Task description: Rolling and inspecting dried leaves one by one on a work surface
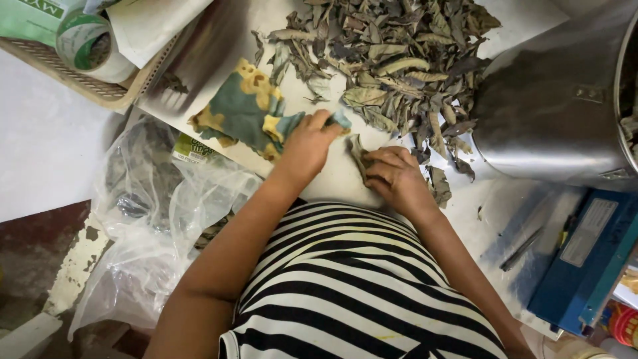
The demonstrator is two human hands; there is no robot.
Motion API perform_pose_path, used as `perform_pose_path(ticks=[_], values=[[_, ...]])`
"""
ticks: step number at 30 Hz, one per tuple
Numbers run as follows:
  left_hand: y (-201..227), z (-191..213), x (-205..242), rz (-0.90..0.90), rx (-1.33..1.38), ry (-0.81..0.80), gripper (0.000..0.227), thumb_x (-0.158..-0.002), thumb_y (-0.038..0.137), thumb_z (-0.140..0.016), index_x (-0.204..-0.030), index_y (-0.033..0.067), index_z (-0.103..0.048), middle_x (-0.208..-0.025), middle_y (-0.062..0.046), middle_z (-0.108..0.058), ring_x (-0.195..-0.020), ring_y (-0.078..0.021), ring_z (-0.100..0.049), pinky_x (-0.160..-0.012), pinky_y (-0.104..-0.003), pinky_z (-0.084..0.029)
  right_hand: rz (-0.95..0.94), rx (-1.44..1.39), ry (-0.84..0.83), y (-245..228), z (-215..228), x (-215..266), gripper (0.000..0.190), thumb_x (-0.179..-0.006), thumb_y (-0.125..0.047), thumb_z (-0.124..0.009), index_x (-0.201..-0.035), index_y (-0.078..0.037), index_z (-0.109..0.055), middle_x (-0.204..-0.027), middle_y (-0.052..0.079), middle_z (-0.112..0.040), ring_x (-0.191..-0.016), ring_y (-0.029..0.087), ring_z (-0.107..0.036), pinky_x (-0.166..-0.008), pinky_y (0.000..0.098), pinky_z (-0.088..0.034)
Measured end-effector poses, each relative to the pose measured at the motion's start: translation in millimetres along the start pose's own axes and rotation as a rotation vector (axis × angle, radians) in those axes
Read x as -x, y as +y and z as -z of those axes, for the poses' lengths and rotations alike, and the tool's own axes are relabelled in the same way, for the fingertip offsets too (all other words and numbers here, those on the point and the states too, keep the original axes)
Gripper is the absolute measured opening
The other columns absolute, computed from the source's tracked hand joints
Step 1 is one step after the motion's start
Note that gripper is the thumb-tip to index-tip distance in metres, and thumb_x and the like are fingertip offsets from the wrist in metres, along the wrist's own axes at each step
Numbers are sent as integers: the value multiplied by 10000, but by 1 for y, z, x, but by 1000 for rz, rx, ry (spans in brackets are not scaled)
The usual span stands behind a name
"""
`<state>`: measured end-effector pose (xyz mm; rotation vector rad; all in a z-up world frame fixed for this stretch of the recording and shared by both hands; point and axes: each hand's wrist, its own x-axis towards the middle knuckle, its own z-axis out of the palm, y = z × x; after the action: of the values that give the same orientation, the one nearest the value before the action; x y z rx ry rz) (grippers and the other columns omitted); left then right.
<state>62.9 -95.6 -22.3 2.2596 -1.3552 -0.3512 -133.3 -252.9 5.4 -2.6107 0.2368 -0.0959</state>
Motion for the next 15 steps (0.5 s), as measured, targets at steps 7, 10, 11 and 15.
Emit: perform_pose_path(ticks=[7, 10, 11, 15], values=[[54, 64, 1, 44, 248, -87, 232, -993, 140, -490, -1183, 219, -597, -1260, -98, -528, -1087, -406, -642, -910, -524, -579, -32, -63, -50, -7, 4, -3, 250, -798, -334, -835, -1019, -283, -731, -1215, -40, -713, -1257, 283, -548, -1057, 426, -413], [60, 28, 0, -181, 328, -52, 213, -985, 154, -528, -1173, 189, -624, -1110, -127, -600, -1001, -415, -658, -897, -508, -558, -28, -129, -67, -3, 3, -8, 218, -793, -337, -839, -956, -275, -709, -1061, -15, -747, -1186, 329, -574, -1049, 441, -416], [54, 17, 2, -315, 133, 42, 236, -979, 161, -518, -1197, 183, -606, -1051, -71, -608, -967, -329, -658, -881, -425, -536, -30, -159, -68, 2, 0, -6, 227, -794, -329, -843, -953, -260, -696, -1071, -2, -738, -1207, 335, -553, -1049, 450, -416], [23, -15, 15, -458, -263, 244, 308, -832, 140, -661, -1129, 219, -654, -988, 13, -670, -933, -242, -657, -779, -322, -541, -51, -251, -45, 11, -4, 0, 321, -803, -305, -853, -1033, -220, -646, -1193, 7, -710, -1259, 333, -513, -1062, 470, -397]])
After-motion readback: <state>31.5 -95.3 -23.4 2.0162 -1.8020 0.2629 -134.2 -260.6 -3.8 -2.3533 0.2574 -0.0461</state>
